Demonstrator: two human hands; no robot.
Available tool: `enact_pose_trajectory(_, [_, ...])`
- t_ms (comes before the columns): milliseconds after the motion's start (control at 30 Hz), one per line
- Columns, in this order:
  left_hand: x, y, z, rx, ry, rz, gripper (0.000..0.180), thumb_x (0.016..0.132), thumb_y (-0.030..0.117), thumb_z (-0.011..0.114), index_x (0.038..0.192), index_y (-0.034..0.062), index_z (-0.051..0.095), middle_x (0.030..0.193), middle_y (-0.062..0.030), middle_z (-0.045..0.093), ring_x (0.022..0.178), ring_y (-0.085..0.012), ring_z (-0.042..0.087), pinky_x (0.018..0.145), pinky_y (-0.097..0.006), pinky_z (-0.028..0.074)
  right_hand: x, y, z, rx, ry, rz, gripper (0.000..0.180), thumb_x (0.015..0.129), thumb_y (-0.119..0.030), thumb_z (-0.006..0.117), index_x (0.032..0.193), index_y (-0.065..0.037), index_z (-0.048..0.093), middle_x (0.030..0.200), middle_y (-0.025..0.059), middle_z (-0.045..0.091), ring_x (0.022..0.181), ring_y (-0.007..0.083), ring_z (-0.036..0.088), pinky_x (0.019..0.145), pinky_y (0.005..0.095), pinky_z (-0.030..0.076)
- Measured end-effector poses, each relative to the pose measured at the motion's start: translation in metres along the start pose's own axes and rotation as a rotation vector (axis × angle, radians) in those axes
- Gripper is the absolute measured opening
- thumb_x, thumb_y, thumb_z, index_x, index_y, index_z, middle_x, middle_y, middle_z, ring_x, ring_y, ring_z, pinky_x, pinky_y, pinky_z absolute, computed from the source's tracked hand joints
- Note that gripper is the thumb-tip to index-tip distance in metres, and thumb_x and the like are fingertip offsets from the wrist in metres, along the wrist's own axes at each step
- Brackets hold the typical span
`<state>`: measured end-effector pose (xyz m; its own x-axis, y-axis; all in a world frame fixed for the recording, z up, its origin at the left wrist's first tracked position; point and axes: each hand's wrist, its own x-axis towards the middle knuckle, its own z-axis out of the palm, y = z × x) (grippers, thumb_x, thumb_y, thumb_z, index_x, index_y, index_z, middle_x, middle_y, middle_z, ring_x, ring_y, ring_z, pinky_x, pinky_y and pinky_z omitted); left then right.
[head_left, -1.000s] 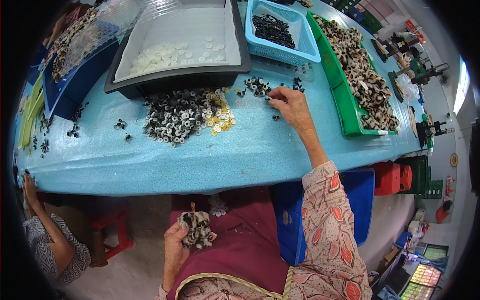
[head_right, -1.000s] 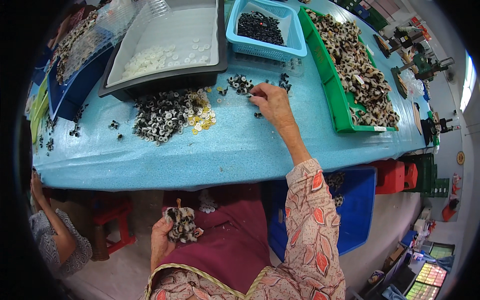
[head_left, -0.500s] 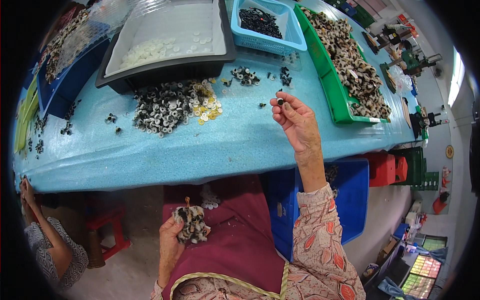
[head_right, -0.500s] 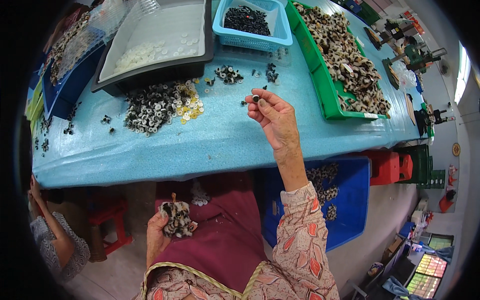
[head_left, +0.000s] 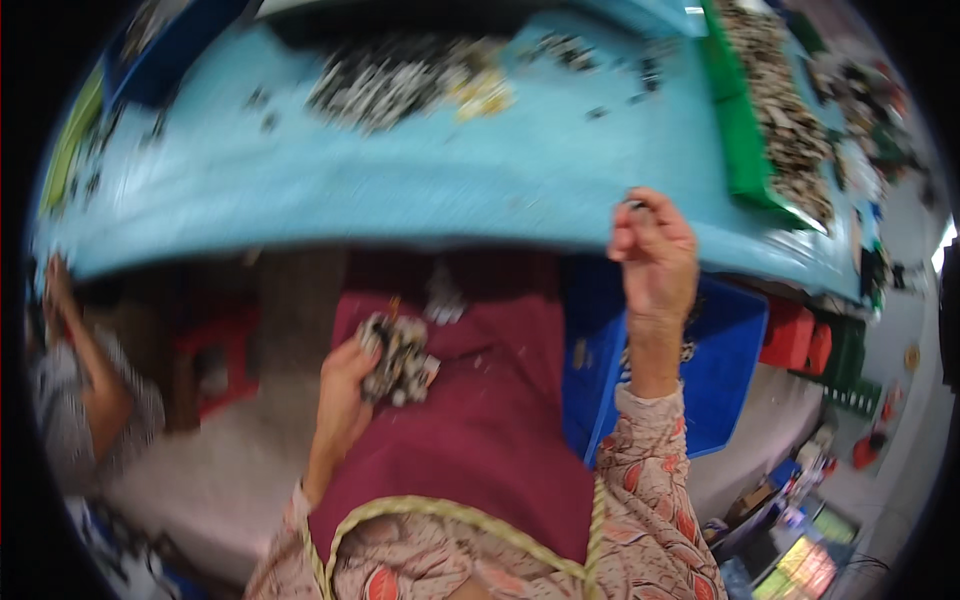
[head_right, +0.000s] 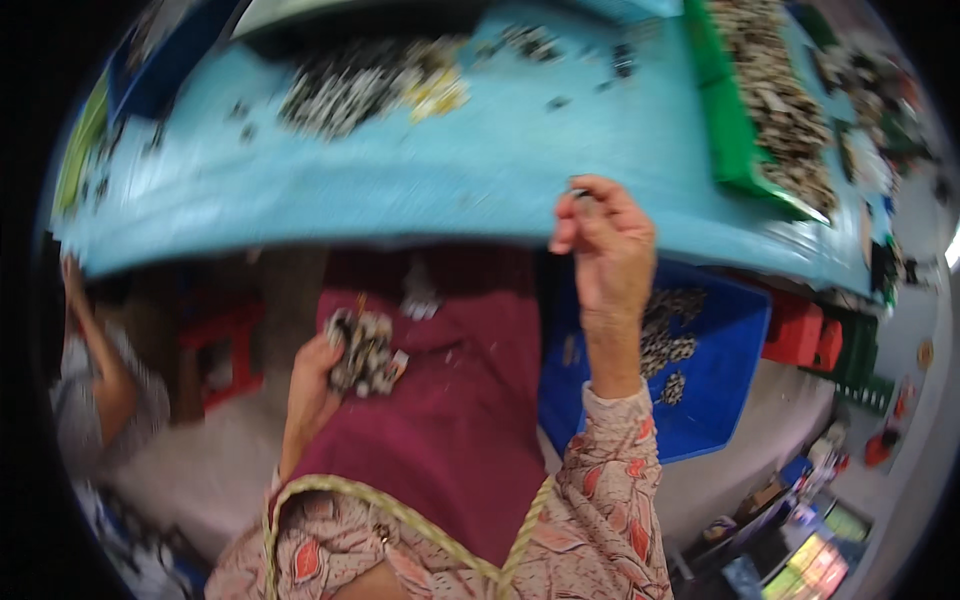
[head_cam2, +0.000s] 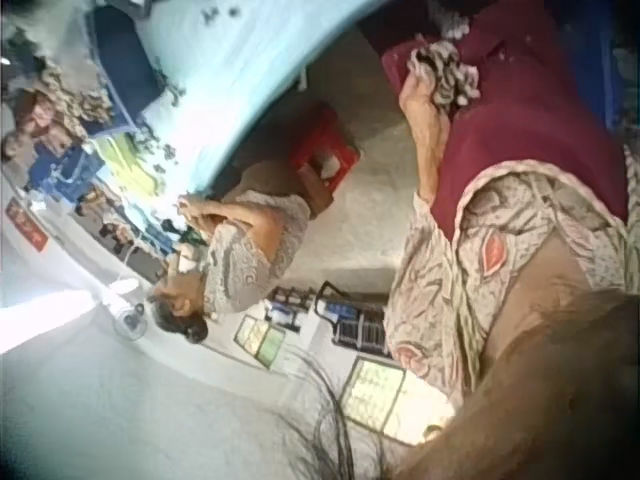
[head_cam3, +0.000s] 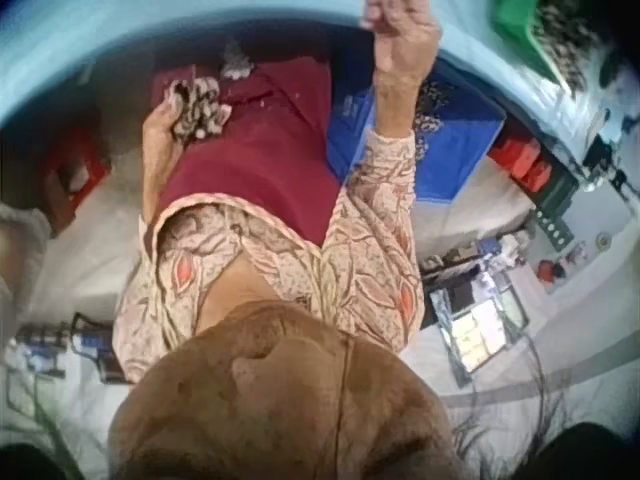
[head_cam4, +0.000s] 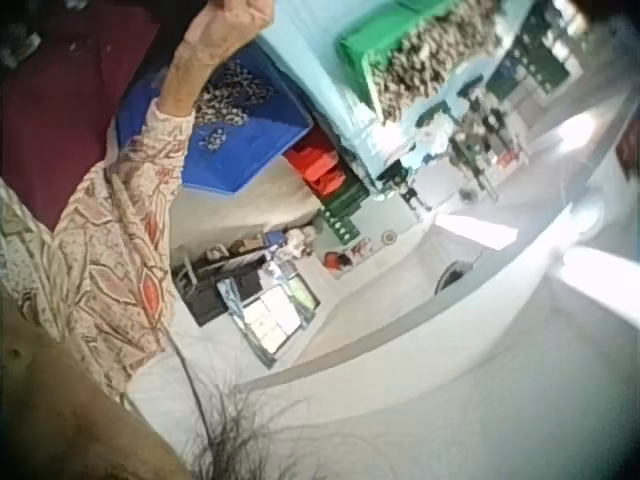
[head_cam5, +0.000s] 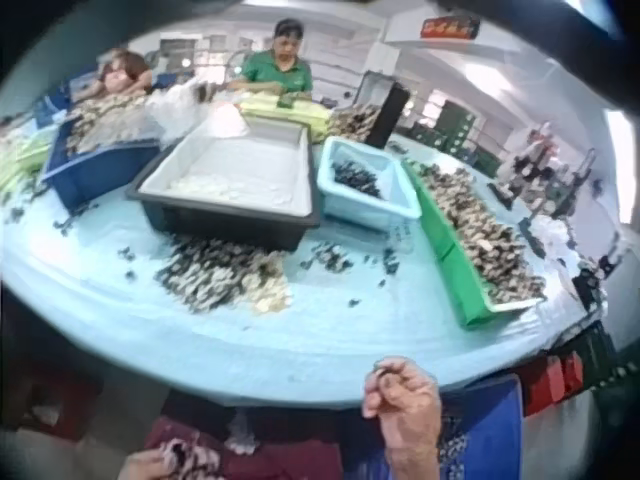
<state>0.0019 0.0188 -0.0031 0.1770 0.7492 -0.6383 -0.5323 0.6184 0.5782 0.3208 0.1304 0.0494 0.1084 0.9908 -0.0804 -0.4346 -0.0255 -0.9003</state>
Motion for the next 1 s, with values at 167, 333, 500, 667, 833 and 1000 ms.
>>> enact_pose_trajectory(167, [-0.005, -0.004, -0.006, -0.091, 0.116, -0.062, 0.027, 0.095, 0.010, 0.048, 0.115, -0.0065, 0.056, 0.109, -0.0146, 0.065, 0.097, -0.0219, 0.065, 0.089, -0.035, 0.052, -0.073, 0.049, 0.033, 0.175, -0.062, 0.270, 0.018, 0.087, -0.002, 0.060, 0.105, 0.001, 0.058, 0.091, 0.0116, 0.059, 0.070, 0.0147, 0.056, 0.058, 0.0269, 0.049])
enact_pose_trajectory(333, [-0.010, -0.004, -0.002, -0.194, 0.151, -0.055, 0.026, 0.095, 0.010, 0.049, 0.112, -0.0065, 0.059, 0.101, -0.0129, 0.067, 0.087, -0.0197, 0.067, 0.080, -0.032, 0.056, -0.096, 0.078, 0.073, -0.050, -0.241, 0.480, 0.019, 0.082, 0.008, 0.060, 0.099, 0.003, 0.066, 0.091, 0.0078, 0.061, 0.071, 0.0126, 0.060, 0.065, 0.0260, 0.052])
enact_pose_trajectory(500, [-0.006, -0.010, -0.007, -0.238, 0.065, -0.054, 0.029, 0.095, 0.015, 0.050, 0.113, -0.0066, 0.058, 0.101, -0.0134, 0.067, 0.088, -0.0202, 0.067, 0.081, -0.032, 0.055, -0.095, 0.088, 0.096, -0.249, -0.379, 0.525, 0.018, 0.087, 0.004, 0.059, 0.103, 0.005, 0.065, 0.092, 0.0090, 0.066, 0.081, 0.0110, 0.064, 0.067, 0.0229, 0.054])
enact_pose_trajectory(667, [-0.006, -0.010, -0.006, -0.338, 0.072, -0.093, 0.031, 0.095, 0.017, 0.052, 0.114, -0.0066, 0.057, 0.100, -0.0129, 0.068, 0.089, -0.0194, 0.066, 0.082, -0.032, 0.054, -0.095, 0.096, 0.097, -0.298, -0.369, 0.563, 0.017, 0.087, 0.003, 0.059, 0.103, 0.004, 0.065, 0.091, 0.0069, 0.066, 0.079, 0.0092, 0.063, 0.068, 0.0221, 0.053])
enact_pose_trajectory(833, [0.000, -0.018, -0.017, -0.173, 0.009, -0.049, 0.032, 0.095, 0.016, 0.053, 0.118, -0.0046, 0.055, 0.109, -0.0122, 0.064, 0.095, -0.0187, 0.064, 0.086, -0.033, 0.052, -0.091, 0.096, 0.098, -0.420, -0.400, 0.430, 0.016, 0.081, 0.003, 0.065, 0.097, 0.001, 0.068, 0.086, 0.0034, 0.064, 0.077, 0.0084, 0.060, 0.067, 0.0209, 0.049])
enact_pose_trajectory(1000, [-0.002, -0.019, -0.012, 0.142, 0.115, 0.067, 0.026, 0.093, 0.018, 0.058, 0.108, -0.0015, 0.064, 0.099, -0.0073, 0.066, 0.086, -0.0115, 0.061, 0.078, -0.027, 0.050, -0.090, 0.100, 0.097, -0.550, -0.476, 0.295, 0.017, 0.076, 0.002, 0.068, 0.093, -0.002, 0.070, 0.083, 0.0041, 0.063, 0.074, 0.0102, 0.058, 0.065, 0.0228, 0.047])
